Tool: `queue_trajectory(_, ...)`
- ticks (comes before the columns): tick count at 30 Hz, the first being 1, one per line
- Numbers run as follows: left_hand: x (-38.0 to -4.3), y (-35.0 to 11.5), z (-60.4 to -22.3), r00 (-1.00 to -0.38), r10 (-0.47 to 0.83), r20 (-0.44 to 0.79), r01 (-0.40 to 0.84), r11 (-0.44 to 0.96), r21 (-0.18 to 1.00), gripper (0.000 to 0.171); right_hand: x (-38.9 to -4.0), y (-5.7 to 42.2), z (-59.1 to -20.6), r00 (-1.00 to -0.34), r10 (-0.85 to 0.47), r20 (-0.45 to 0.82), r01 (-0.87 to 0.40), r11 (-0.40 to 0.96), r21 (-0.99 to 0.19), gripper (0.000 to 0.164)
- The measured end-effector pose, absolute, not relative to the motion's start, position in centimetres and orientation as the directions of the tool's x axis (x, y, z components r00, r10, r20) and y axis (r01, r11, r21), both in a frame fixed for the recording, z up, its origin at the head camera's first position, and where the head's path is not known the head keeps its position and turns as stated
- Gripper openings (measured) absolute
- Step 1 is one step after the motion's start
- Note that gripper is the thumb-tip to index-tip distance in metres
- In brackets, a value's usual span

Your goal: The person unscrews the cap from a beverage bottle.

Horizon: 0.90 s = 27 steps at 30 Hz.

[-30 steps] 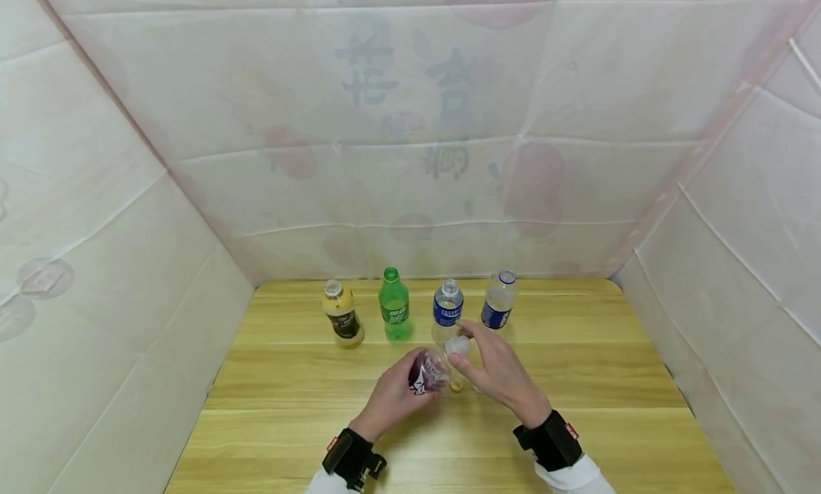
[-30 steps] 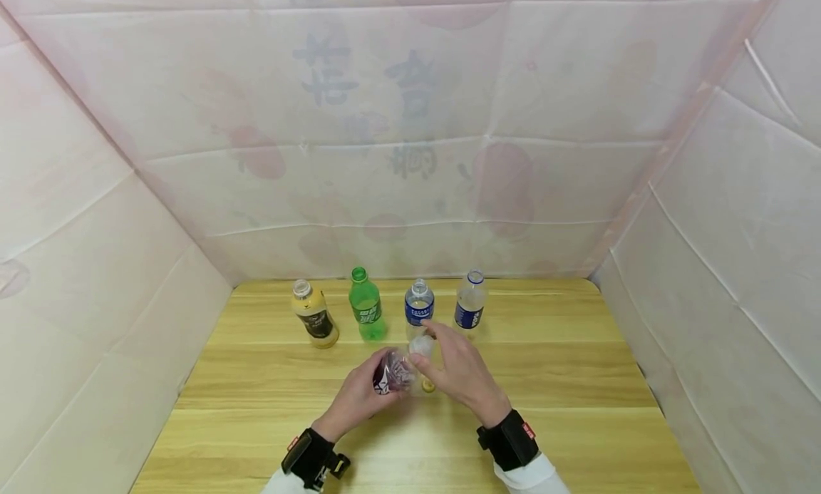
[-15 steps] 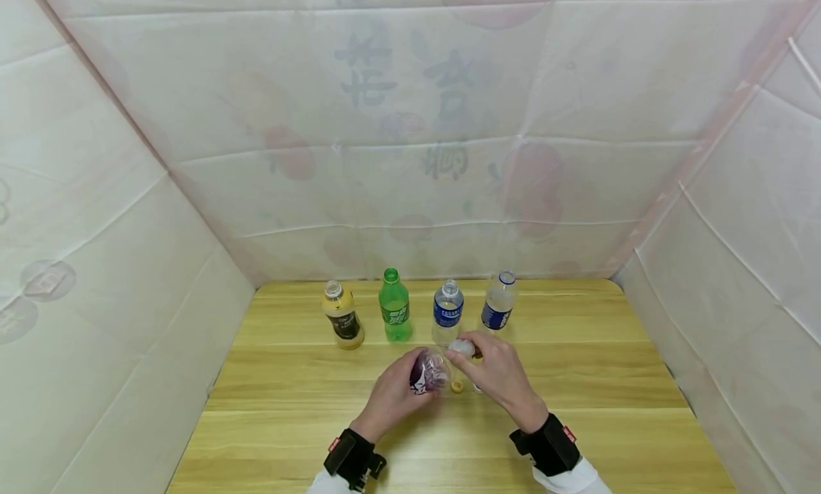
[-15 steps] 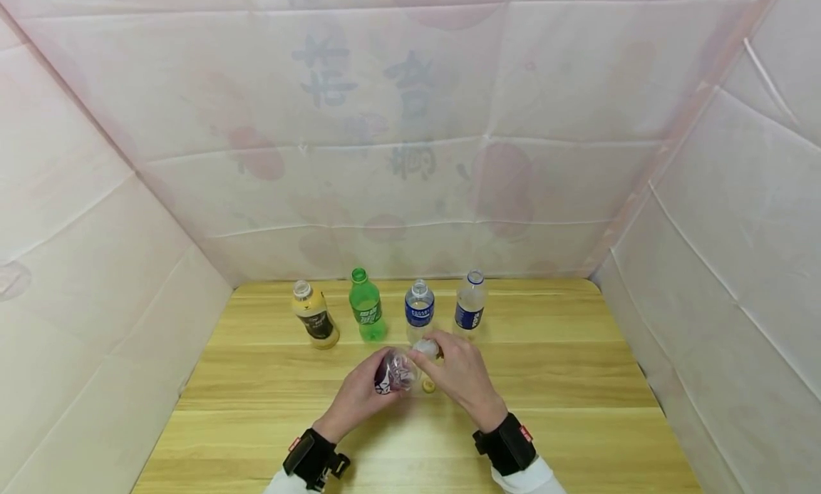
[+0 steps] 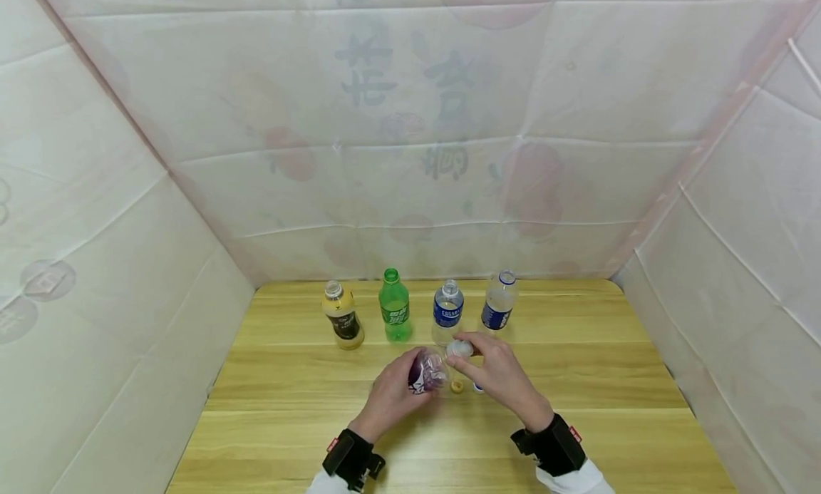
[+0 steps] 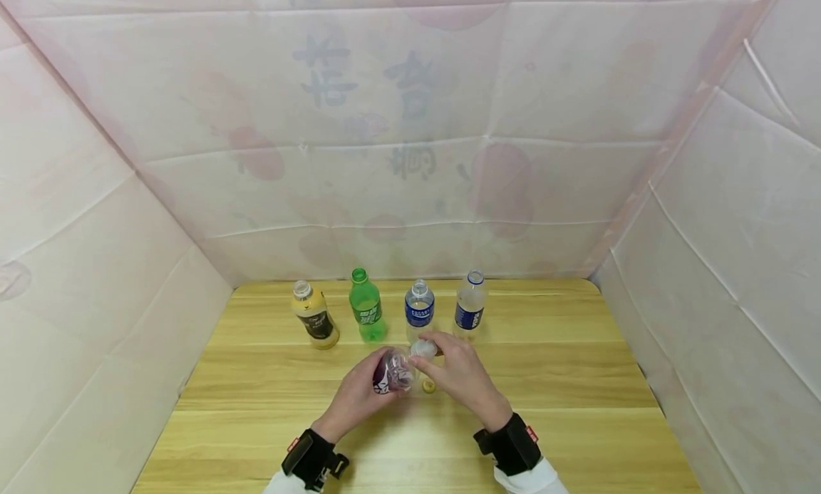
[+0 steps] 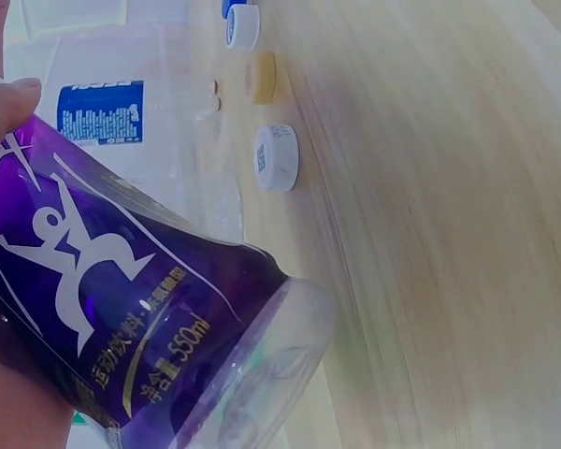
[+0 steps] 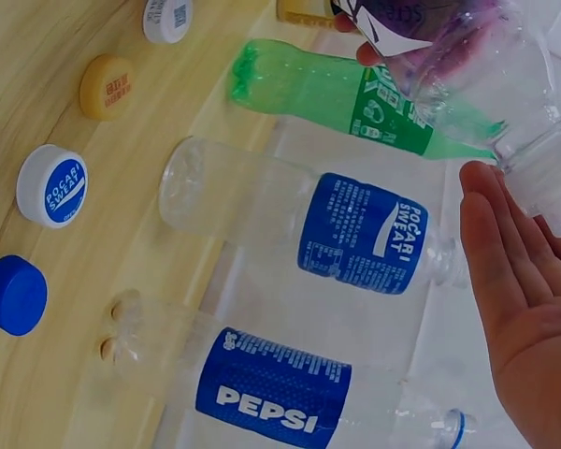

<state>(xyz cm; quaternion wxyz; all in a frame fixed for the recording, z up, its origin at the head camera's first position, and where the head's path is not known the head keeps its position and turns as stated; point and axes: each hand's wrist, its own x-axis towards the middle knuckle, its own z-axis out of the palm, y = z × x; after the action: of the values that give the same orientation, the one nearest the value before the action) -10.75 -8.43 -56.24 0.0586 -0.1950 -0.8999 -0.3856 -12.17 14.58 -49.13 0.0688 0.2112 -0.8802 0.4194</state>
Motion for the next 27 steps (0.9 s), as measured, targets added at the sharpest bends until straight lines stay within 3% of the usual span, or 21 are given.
queue_trajectory(27, -11.31, -8.53, -56.06, -0.916, 0.326, 0.233, 0.39, 0.589, 0.708, 0.078, -12.76, 15.63, -49.01, -0.834, -0.503, 0.227, -0.421, 0.313, -0.852, 0.043)
